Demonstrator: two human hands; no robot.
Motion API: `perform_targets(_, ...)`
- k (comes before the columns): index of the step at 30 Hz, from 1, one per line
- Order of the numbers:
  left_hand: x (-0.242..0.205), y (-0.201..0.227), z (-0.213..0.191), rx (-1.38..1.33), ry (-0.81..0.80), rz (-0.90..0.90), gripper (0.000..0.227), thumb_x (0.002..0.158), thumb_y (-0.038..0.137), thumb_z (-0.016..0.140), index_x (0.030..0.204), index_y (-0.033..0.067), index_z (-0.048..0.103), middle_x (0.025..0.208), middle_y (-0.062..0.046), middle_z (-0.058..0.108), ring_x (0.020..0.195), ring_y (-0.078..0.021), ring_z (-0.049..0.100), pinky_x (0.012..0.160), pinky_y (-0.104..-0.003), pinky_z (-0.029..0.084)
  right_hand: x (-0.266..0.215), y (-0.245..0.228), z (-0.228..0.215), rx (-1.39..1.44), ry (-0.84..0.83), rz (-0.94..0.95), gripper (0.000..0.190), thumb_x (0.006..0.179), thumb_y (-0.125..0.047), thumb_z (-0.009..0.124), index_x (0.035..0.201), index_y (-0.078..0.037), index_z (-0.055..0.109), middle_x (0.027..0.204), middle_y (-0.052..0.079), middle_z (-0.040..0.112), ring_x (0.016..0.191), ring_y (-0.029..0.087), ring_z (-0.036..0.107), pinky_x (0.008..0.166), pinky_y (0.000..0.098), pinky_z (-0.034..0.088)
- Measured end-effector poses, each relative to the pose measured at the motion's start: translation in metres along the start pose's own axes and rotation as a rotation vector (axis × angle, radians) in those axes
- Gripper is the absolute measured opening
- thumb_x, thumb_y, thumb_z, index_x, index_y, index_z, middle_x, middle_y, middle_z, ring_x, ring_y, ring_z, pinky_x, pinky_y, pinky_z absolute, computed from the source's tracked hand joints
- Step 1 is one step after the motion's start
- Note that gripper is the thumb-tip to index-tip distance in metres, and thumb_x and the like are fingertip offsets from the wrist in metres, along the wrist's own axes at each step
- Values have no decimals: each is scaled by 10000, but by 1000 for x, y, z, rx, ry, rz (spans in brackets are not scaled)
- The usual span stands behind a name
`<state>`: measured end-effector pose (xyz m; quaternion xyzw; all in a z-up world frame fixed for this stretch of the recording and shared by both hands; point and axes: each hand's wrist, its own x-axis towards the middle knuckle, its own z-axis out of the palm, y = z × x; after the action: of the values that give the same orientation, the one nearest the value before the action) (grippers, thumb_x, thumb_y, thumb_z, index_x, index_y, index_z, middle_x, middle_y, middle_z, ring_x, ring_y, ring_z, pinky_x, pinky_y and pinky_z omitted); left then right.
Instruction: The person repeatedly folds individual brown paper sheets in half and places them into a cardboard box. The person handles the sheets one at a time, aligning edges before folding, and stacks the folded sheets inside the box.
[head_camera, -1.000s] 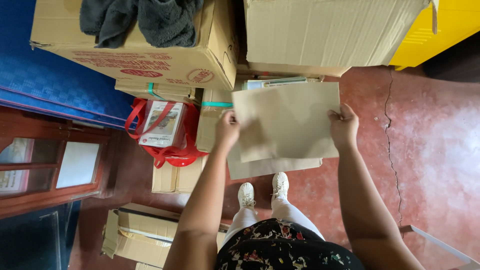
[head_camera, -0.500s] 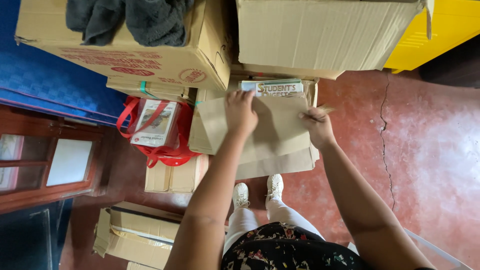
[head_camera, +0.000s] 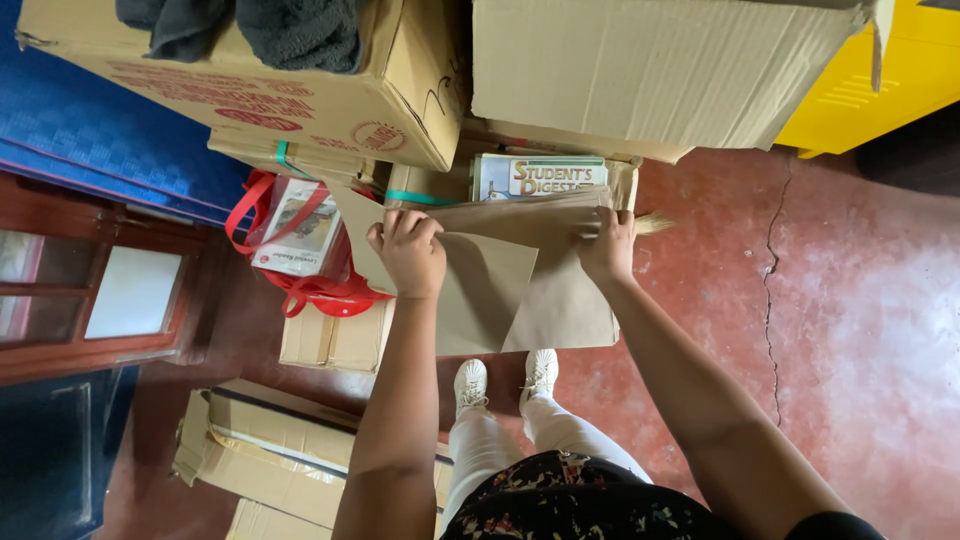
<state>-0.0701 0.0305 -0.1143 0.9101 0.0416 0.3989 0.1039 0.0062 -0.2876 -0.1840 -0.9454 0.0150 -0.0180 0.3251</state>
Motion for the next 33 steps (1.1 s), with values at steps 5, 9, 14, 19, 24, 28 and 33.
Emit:
perform_targets(5, -9, 6, -1, -7, 22, 5, 332, 697, -49, 679, 672, 275, 608, 755, 120, 545, 885, -144, 576, 883, -396, 363, 3, 10, 20, -80, -24, 33, 825, 692, -404, 959, 1313, -92, 515, 1200, 124, 429, 1208, 417, 495, 1155, 476, 378)
perform_targets(9, -13, 10, 0, -1, 38, 15, 350, 689, -80, 667, 673, 265, 608, 760, 104, 543, 894, -156, 586, 893, -398, 365, 9, -2, 13, -49, -52, 108, 863, 652, -257, 974, 1328, -117, 456, 1236, 152, 401, 1247, 460, 441, 1088, 535, 444)
perform_targets(14, -12, 20, 13, -11, 2, 21, 347, 644, -86, 705, 664, 248, 613, 749, 101, 543, 890, -162, 581, 894, -408, 372, 11, -10, 6, -26, -112, 161, 892, 673, -172, 944, 1395, -176, 419, 1260, 151, 395, 1260, 469, 458, 1092, 578, 461)
perform_targets(19, -8, 34, 35, -21, -13, 25, 325, 592, -69, 730, 645, 232, 618, 739, 96, 548, 887, -165, 586, 873, -410, 381, 16, -9, 2, -32, -159, 173, 876, 691, -195, 931, 1424, -233, 453, 1252, 140, 407, 1270, 465, 486, 1099, 548, 484)
perform_targets(24, 0, 47, 60, -30, -135, 7, 241, 637, -9, 747, 664, 212, 657, 725, 61, 570, 894, -184, 568, 884, -433, 377, 9, -27, -26, 47, -210, 84, 897, 652, -180, 947, 1397, -197, 448, 1242, 194, 400, 1230, 537, 537, 1053, 578, 511)
perform_targets(28, 9, 68, 81, -27, -160, 6, 212, 645, 9, 741, 679, 202, 662, 720, 42, 589, 866, -195, 570, 873, -432, 384, 12, -31, -33, 33, -200, 88, 853, 662, 167, 817, 1338, -190, 438, 1190, 205, 378, 1166, 558, 578, 1006, 514, 566)
perform_targets(33, 15, 91, 90, 42, -496, -80, 69, 799, 125, 675, 824, 143, 737, 875, -26, 668, 1045, -221, 530, 1009, -469, 318, 21, -25, -30, -32, -170, -5, 870, 564, 349, 680, 1248, -135, 444, 1151, 184, 341, 1041, 551, 639, 888, 494, 628)
